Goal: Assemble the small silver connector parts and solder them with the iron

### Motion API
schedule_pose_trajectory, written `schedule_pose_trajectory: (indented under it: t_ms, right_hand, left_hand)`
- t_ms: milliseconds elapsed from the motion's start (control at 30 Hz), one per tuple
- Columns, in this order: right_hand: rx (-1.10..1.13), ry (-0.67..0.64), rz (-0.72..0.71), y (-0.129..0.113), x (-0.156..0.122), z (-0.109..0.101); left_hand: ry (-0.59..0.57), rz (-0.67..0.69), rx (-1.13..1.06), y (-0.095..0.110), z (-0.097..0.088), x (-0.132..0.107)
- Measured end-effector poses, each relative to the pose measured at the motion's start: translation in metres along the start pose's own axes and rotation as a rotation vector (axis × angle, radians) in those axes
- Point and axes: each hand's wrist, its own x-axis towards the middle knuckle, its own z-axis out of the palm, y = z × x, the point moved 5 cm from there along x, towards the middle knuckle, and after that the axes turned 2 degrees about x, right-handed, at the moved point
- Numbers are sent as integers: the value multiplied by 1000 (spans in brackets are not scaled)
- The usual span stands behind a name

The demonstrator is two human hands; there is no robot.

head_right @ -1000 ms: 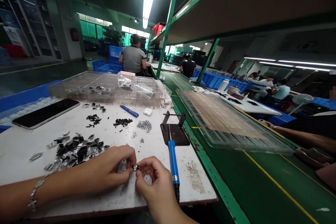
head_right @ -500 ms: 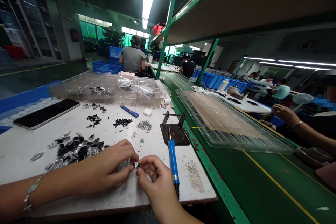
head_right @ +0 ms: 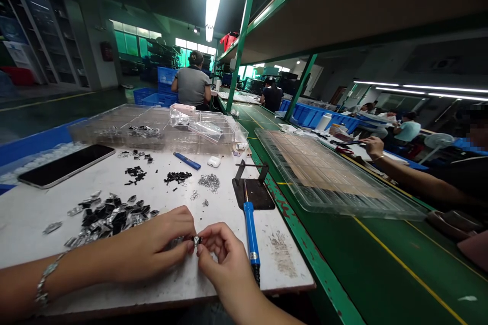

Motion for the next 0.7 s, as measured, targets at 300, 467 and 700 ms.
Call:
schedule_pose_trajectory:
  t_ms: [300, 467, 700]
  right_hand:
    - [-175, 35, 12, -4, -3, 2]
    - [-240, 33, -82, -3, -6, -2]
    - [-381, 44, -115, -7, -9, 0]
  left_hand:
    - [13, 71, 119, 2, 4, -1]
    - [32, 136, 227, 4, 5, -2]
    - [6, 159, 214, 6, 5, -2]
